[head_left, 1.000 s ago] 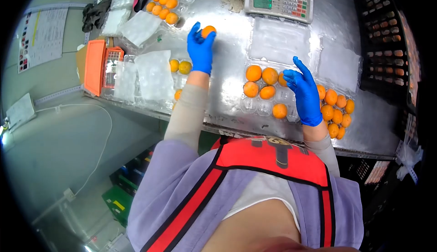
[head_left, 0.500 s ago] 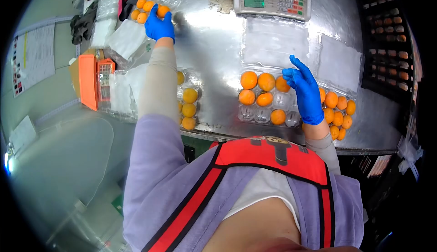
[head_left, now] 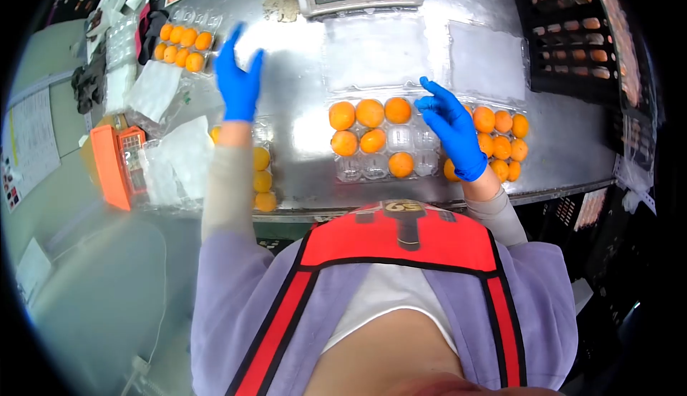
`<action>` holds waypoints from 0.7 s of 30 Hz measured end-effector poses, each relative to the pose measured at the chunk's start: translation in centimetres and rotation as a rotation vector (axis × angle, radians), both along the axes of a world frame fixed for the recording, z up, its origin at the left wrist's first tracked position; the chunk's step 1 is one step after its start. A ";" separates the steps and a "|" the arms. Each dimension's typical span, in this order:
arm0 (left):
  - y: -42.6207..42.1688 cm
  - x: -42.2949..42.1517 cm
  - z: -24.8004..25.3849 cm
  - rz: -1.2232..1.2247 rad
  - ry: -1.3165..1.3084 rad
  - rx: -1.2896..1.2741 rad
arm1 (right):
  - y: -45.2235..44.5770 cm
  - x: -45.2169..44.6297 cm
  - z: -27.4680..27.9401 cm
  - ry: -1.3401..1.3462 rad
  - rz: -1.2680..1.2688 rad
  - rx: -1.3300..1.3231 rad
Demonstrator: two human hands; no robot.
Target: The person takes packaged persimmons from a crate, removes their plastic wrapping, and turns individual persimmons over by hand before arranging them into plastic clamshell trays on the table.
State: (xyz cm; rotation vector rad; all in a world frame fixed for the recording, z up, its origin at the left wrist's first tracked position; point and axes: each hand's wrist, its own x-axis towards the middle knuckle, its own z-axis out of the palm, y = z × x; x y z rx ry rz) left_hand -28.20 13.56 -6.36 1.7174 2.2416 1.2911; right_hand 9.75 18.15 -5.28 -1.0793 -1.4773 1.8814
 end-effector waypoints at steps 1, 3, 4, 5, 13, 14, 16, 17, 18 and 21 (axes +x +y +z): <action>-1.2 3.4 0.4 -0.068 -0.055 -0.041 | -0.4 0.4 0.2 -0.057 0.010 0.000; -4.2 10.9 2.4 -0.277 -0.129 -0.159 | -1.3 1.1 0.0 -0.065 0.016 0.002; -4.9 13.8 4.0 -0.478 -0.094 -0.271 | -1.6 1.4 -0.2 -0.072 0.020 -0.001; -5.9 16.5 4.4 -0.564 -0.032 -0.308 | -1.9 1.6 -0.4 -0.069 0.021 0.003; -8.0 23.5 -1.1 -0.662 0.451 -0.389 | -3.8 2.8 -0.4 -0.028 0.028 0.023; -8.1 23.5 -1.3 -0.655 0.422 -0.400 | -4.1 3.0 -0.4 -0.025 0.025 0.027; -8.0 23.5 -0.6 -0.648 0.397 -0.410 | -4.4 3.5 -0.4 -0.049 0.026 0.075; -8.0 23.5 -0.1 -0.628 0.315 -0.405 | -4.5 3.7 -0.3 -0.047 0.024 0.079; -7.8 23.4 0.8 -0.608 0.233 -0.399 | -4.6 4.0 -0.3 -0.043 0.004 0.088; -7.5 22.3 4.7 -0.610 -0.268 -0.370 | -5.1 4.5 0.2 0.003 -0.057 0.078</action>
